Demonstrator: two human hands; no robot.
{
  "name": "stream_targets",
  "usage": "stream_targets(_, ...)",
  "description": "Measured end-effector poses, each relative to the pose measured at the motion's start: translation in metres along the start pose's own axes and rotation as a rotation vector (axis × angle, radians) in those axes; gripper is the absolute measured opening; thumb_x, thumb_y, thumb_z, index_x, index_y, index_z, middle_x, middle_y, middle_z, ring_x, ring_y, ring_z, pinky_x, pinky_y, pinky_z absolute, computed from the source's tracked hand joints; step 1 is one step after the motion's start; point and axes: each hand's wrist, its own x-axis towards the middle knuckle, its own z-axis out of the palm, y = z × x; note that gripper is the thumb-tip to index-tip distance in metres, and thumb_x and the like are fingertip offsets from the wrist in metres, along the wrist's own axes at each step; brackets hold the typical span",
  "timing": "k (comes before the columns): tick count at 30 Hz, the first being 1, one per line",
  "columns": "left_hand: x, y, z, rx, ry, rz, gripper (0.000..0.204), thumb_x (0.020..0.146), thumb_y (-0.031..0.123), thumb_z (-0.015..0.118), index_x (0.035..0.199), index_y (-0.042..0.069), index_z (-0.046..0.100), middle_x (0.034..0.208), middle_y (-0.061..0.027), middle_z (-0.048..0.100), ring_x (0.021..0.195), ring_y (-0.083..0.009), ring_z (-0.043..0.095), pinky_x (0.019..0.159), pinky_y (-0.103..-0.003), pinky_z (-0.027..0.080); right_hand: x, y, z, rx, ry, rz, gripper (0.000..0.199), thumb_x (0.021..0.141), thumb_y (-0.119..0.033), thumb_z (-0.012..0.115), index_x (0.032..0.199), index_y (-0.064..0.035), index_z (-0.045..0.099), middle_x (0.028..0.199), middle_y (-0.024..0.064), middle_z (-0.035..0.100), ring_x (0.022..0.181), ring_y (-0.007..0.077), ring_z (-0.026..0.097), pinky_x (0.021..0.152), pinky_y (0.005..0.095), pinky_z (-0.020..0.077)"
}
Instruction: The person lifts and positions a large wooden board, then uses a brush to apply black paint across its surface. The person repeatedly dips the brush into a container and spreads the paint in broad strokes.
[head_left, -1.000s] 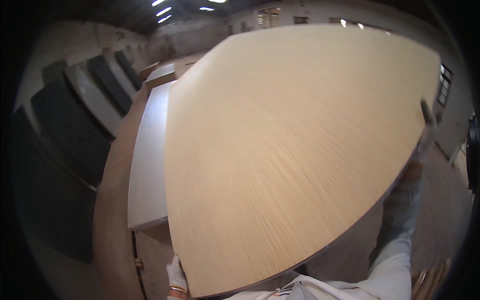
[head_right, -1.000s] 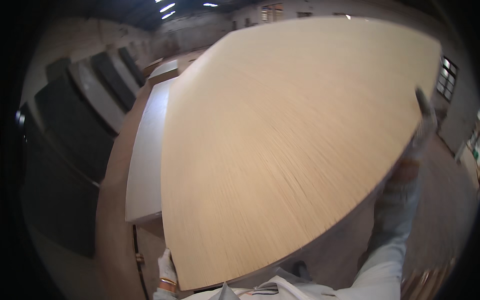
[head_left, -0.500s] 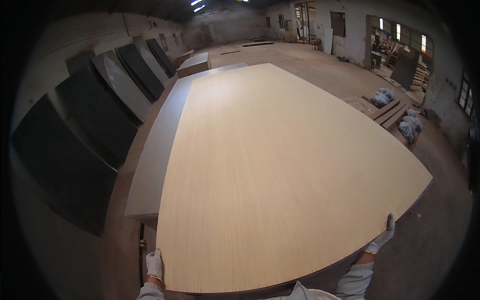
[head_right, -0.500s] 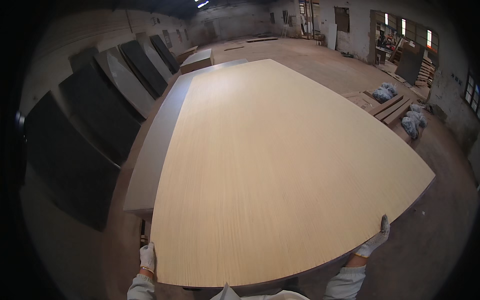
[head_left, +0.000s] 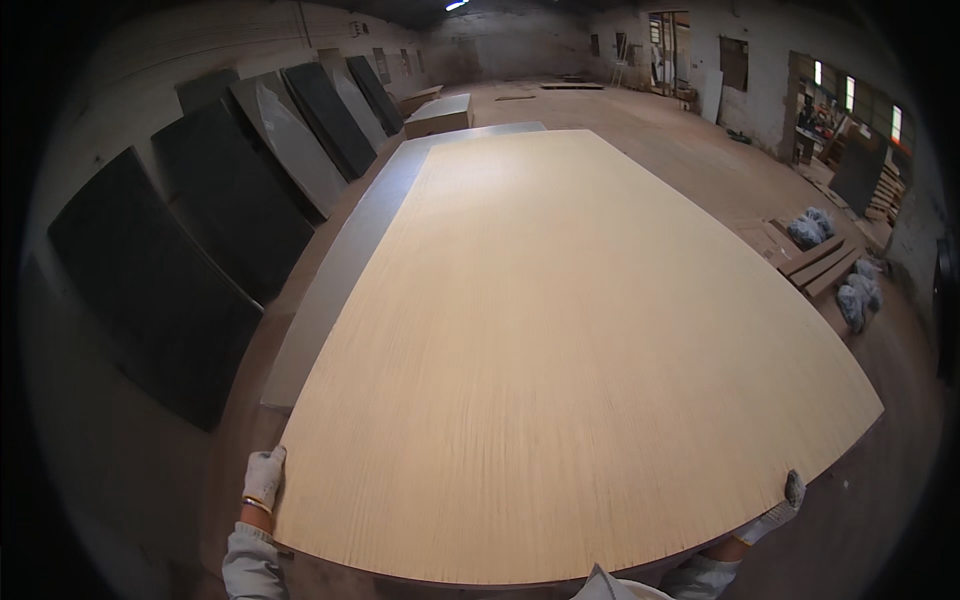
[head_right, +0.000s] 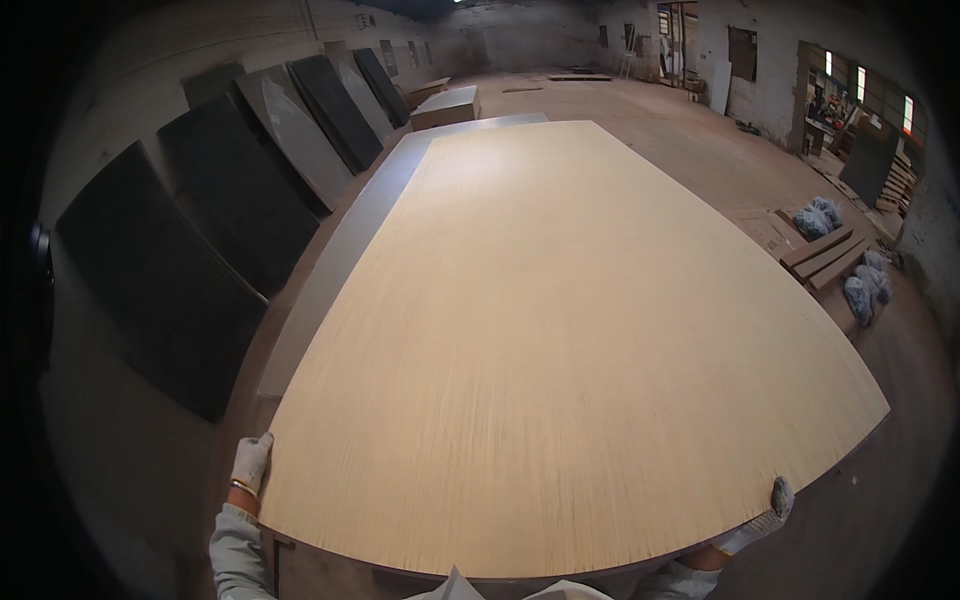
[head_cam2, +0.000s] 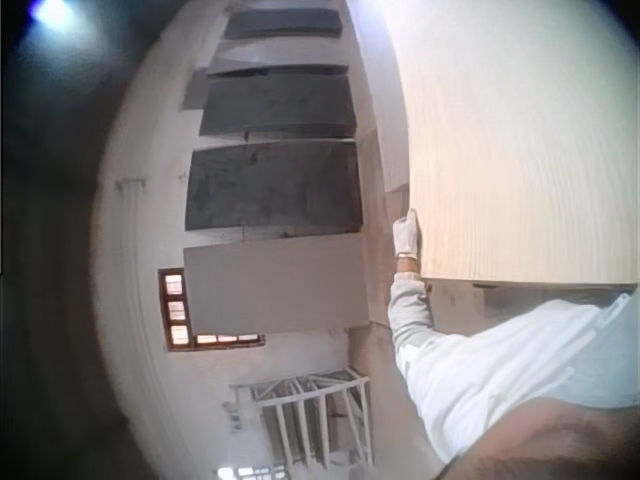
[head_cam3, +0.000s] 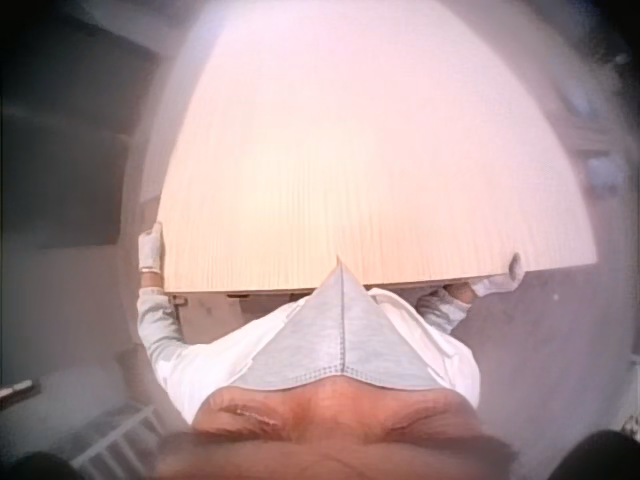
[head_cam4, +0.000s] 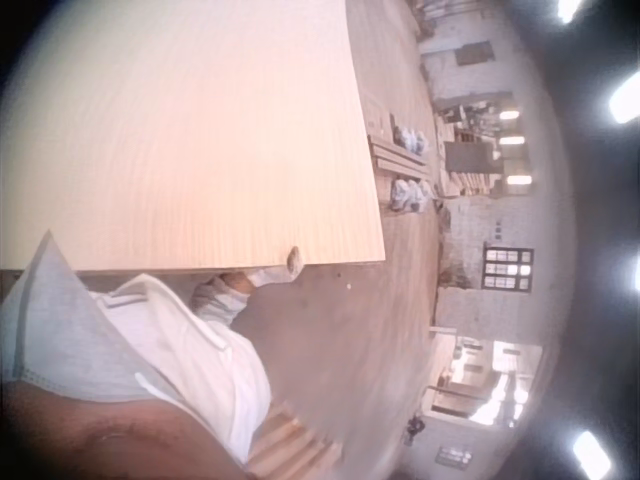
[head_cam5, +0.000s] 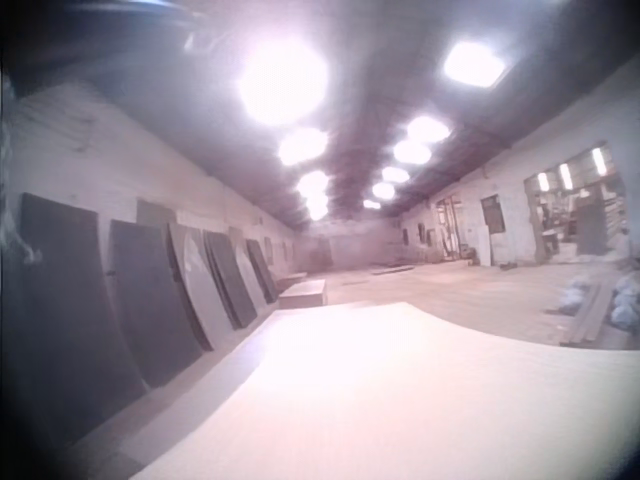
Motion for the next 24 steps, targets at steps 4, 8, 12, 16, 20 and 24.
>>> stream_targets(4, 0.048, 0.071, -0.061, 0.186, 0.034, 0.037, 0.063, 0.095, 0.052, 0.074, 0.112, -0.009, 0.073, 0.110, -0.0282, 0.076, 0.107, -0.0379, 0.073, 0.094, -0.043, 0.055, -0.001, 0.024, 0.027, -0.028, 0.078, -0.078, 0.059, 0.097, -0.032, 0.061, 0.142, 0.0049, 0.055, 0.136, 0.0228, 0.066, 0.123, 0.0370, 0.067, 0.104, 0.0514, 0.0556)
stream_targets(8, 0.076, 0.178, -0.120, 0.361, 0.118, 0.187, 0.054, 0.101, 0.047, 0.068, 0.099, -0.006, 0.075, 0.089, -0.0205, 0.077, 0.085, -0.0287, 0.074, 0.078, -0.044, 0.054, -0.014, 0.059, 0.047, 0.046, 0.185, -0.083, 0.058, 0.099, -0.035, 0.058, 0.143, 0.0029, 0.054, 0.138, 0.0227, 0.065, 0.124, 0.0352, 0.065, 0.105, 0.0502, 0.0541)
stream_targets(12, 0.177, 0.129, -0.140, 0.314, 0.065, 0.138, 0.058, 0.102, 0.050, 0.064, 0.098, -0.008, 0.076, 0.099, -0.0262, 0.078, 0.098, -0.0373, 0.076, 0.086, -0.044, 0.055, -0.086, 0.106, 0.110, 0.059, 0.134, 0.197, 0.055, 0.100, -0.035, 0.055, 0.141, 0.0007, 0.053, 0.131, 0.0209, 0.064, 0.118, 0.0307, 0.066, 0.099, 0.0482, 0.0551)
stream_targets(16, 0.269, 0.020, -0.081, 0.220, 0.033, 0.176, 0.060, 0.099, 0.051, 0.067, 0.102, -0.008, 0.076, 0.107, -0.0324, 0.075, 0.107, -0.0476, 0.072, 0.092, -0.048, 0.054, -0.137, 0.180, 0.053, -0.107, 0.167, 0.041, 0.033, 0.094, -0.028, 0.059, 0.112, -0.0004, 0.063, 0.109, 0.0141, 0.067, 0.103, 0.0248, 0.066, 0.090, 0.0429, 0.0555)
stream_targets(20, 0.314, -0.065, -0.008, 0.173, -0.066, 0.094, 0.056, 0.095, 0.045, 0.066, 0.104, -0.009, 0.076, 0.104, -0.0308, 0.077, 0.105, -0.0447, 0.075, 0.091, -0.048, 0.055, -0.183, 0.218, 0.026, -0.467, 0.218, 0.022, 0.017, 0.085, -0.020, 0.059, 0.093, -0.0055, 0.063, 0.103, 0.0076, 0.068, 0.100, 0.0229, 0.066, 0.088, 0.0413, 0.0564)
stream_targets(24, 0.324, -0.113, 0.028, 0.251, -0.023, 0.045, 0.048, 0.096, 0.040, 0.064, 0.105, -0.005, 0.077, 0.103, -0.0284, 0.077, 0.103, -0.0435, 0.074, 0.089, -0.048, 0.056, -0.240, 0.244, 0.070, -0.088, 0.421, 0.448, 0.022, 0.079, -0.020, 0.059, 0.096, -0.0077, 0.066, 0.111, 0.0082, 0.071, 0.109, 0.0283, 0.068, 0.099, 0.0458, 0.0566)
